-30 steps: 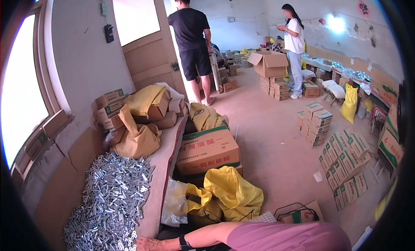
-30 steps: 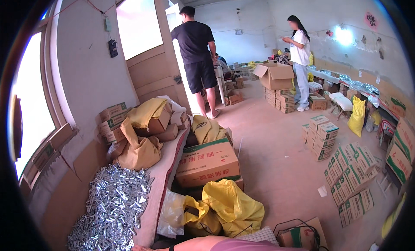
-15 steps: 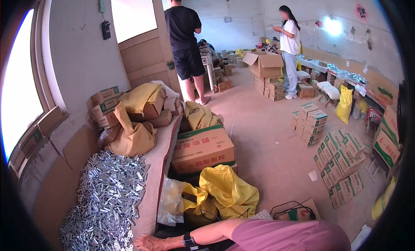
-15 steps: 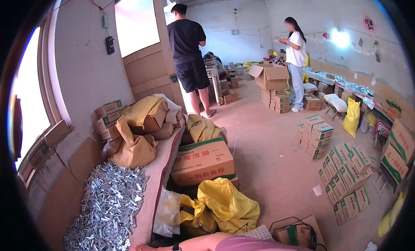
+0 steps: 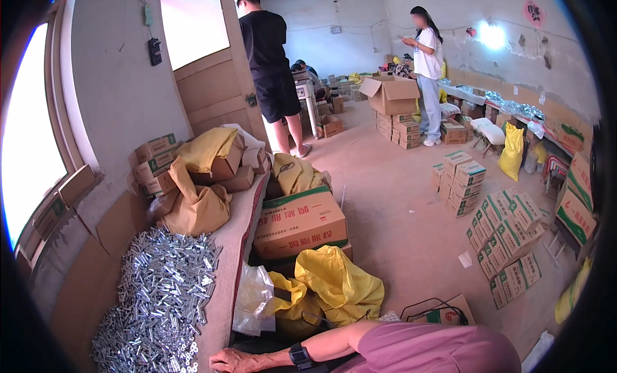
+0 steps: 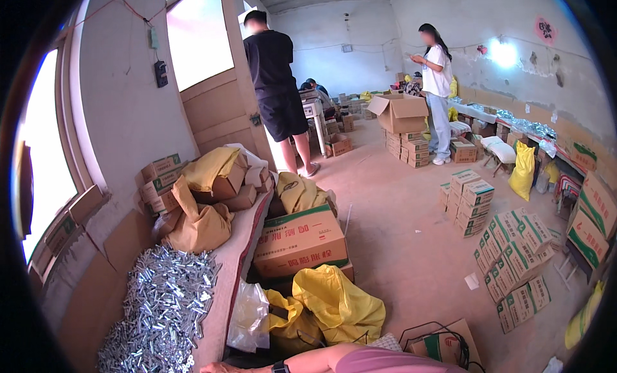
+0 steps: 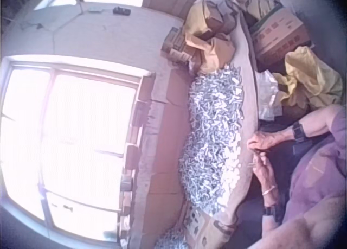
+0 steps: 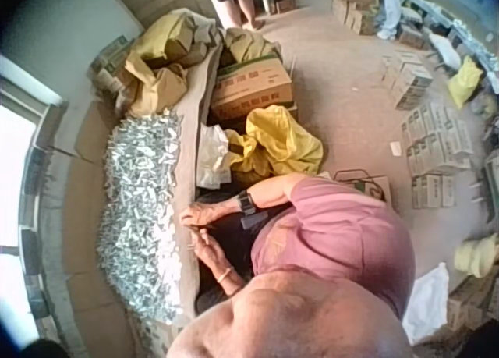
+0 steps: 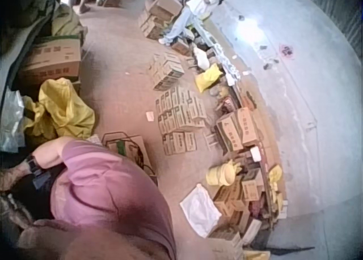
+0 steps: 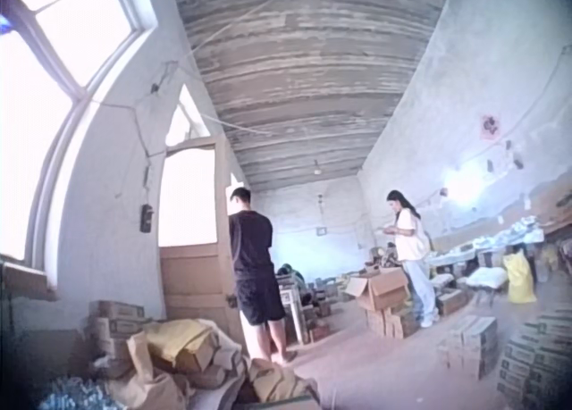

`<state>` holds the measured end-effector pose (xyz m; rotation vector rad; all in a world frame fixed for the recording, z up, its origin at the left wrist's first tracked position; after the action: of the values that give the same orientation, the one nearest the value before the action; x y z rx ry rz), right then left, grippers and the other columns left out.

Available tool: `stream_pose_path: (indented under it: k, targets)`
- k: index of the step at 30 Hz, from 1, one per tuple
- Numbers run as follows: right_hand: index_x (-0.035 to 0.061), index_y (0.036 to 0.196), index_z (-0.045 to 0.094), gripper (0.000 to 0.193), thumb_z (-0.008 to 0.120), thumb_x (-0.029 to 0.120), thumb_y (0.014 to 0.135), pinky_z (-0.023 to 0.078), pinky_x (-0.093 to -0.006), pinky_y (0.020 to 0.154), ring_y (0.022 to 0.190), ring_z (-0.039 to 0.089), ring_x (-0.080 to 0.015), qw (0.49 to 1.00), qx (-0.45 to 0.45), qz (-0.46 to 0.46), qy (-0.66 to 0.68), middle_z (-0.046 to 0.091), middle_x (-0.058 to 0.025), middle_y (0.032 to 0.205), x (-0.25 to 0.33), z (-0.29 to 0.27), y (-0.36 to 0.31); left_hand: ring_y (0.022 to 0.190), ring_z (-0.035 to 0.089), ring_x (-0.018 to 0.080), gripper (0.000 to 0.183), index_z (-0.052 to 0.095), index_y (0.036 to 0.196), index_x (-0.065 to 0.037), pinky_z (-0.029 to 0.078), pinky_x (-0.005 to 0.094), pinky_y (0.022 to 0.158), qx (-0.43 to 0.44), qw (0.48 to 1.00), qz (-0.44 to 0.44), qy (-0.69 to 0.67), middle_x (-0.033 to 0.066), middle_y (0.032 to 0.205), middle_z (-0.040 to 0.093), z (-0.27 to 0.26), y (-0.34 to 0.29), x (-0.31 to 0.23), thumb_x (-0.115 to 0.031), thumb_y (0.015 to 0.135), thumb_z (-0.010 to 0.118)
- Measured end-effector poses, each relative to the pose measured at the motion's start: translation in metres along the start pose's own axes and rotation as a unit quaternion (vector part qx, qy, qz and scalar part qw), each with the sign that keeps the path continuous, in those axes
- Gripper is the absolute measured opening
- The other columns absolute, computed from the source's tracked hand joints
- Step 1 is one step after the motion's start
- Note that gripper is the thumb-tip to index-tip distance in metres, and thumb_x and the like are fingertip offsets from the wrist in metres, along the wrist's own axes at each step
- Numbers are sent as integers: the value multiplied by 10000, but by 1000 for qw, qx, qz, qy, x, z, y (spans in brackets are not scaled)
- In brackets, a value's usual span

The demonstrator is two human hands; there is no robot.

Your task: Assembling small metal bolts and washers manually.

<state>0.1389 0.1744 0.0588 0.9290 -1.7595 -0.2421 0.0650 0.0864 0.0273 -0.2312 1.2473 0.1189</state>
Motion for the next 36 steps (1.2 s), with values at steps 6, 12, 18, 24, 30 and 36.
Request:
stream_pose_path:
  k: [6,12,18,24,30,36]
  targets:
    - [46,769,570,163,524,181,847,453,-397,518,606,587,-311,999,-35,4,-39,579,-119,702,23,-18,-5,554,434,29,232,540,1125,-24,367,126,465,5,977,-106,-183,7,754,535,3,-2,15,-173,949,514]
    - [61,662,497,190,552,150,821,395,-400,461,509,511,-290,954,-100,-211,-189,471,-104,594,43,-14,-13,515,415,18,184,537,1121,-103,336,95,393,-45,959,-162,-230,-11,671,459,-17,7,45,-128,981,420]
    - [34,699,549,167,565,149,819,423,-397,506,536,541,-265,938,-101,-267,-197,518,-95,611,62,-18,-15,518,409,22,183,562,1087,-78,339,108,415,-16,963,-166,-213,-16,683,457,-18,5,47,-118,983,417]
    - [12,881,652,194,598,187,819,504,-324,644,705,631,-281,977,24,124,173,651,-116,735,27,-14,-7,590,465,36,255,607,910,2,328,168,467,1,993,87,80,23,773,586,0,-15,-25,-238,949,532]
    - [9,963,611,219,555,187,850,492,-314,740,803,643,-218,969,84,119,202,656,-136,847,19,15,-7,685,553,115,238,617,972,-4,421,212,553,-54,994,63,69,48,817,613,-5,-22,-38,-233,913,590]
    - [49,1050,629,231,584,141,843,483,-365,718,817,612,-299,997,42,-32,-55,630,-143,875,36,8,3,468,453,64,242,567,931,44,325,184,414,-115,988,2,-101,13,693,524,-33,10,10,-195,914,592]
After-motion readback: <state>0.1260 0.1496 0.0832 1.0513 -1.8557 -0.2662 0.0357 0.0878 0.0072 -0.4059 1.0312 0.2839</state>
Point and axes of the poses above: each hand's wrist, its own y-axis towards the middle knuckle, its own z-axis out of the palm, x = y × z, the point moved 9 cm from there along y, towards the middle knuckle
